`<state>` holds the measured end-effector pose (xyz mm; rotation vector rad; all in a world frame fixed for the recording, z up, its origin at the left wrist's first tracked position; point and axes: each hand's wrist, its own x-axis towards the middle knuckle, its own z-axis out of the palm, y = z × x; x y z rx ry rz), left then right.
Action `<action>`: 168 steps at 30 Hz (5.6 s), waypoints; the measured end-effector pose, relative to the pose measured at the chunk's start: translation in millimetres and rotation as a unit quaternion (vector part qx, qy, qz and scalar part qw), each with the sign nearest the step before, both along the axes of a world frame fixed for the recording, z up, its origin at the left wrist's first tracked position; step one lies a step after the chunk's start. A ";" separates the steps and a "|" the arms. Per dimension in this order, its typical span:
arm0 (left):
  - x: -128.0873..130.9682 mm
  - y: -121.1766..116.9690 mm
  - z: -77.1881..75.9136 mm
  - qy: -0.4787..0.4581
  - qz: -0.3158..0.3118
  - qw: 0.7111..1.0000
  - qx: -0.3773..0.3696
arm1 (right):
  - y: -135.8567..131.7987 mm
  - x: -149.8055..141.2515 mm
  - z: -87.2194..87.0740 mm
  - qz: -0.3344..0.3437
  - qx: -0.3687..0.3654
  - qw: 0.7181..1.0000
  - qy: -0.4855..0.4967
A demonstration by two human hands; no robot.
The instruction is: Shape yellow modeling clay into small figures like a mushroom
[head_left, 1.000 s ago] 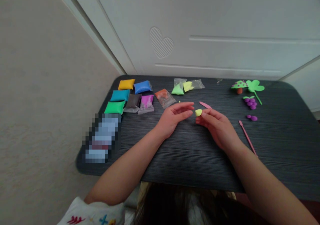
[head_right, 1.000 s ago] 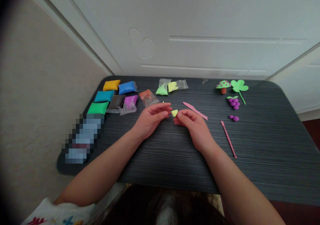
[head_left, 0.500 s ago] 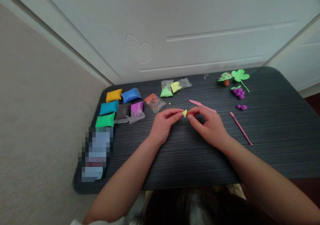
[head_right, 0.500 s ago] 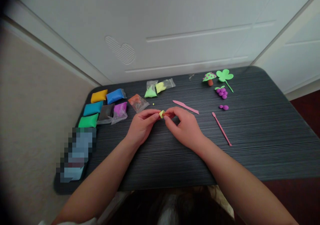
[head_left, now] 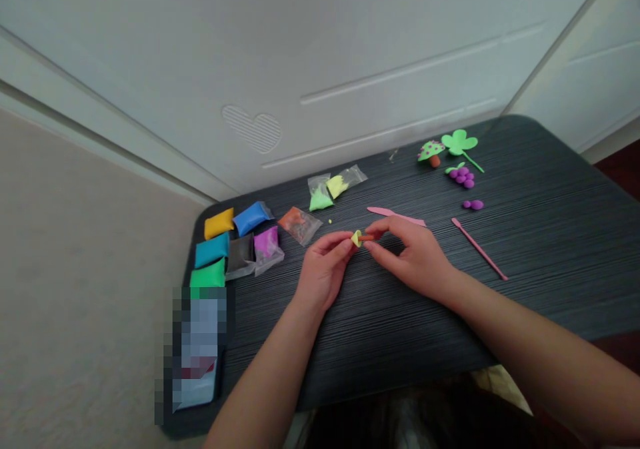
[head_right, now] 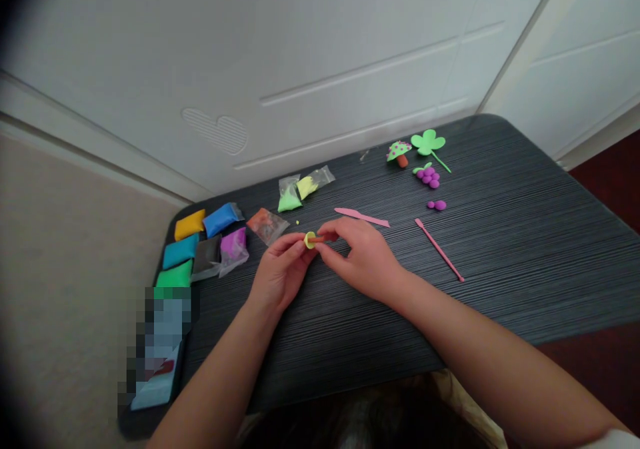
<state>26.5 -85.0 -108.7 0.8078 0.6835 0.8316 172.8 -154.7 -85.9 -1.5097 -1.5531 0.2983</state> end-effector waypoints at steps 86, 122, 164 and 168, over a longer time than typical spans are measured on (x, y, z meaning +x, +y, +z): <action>-0.9 -3.6 1.1 -0.012 -0.009 1.000 0.005 | -2.1 -4.1 -1.5 0.022 -0.013 0.999 0.035; 2.4 -7.6 -1.6 -0.019 -0.006 1.000 -0.021 | -2.5 -6.1 -2.5 0.013 0.009 1.000 -0.006; 2.2 -6.6 -1.1 -0.003 -0.002 1.000 -0.018 | -3.8 -7.2 -1.7 0.010 0.015 1.000 -0.009; 2.6 -7.1 -0.3 -0.003 -0.002 1.000 -0.021 | -3.8 -7.2 -1.5 0.009 0.015 1.000 -0.010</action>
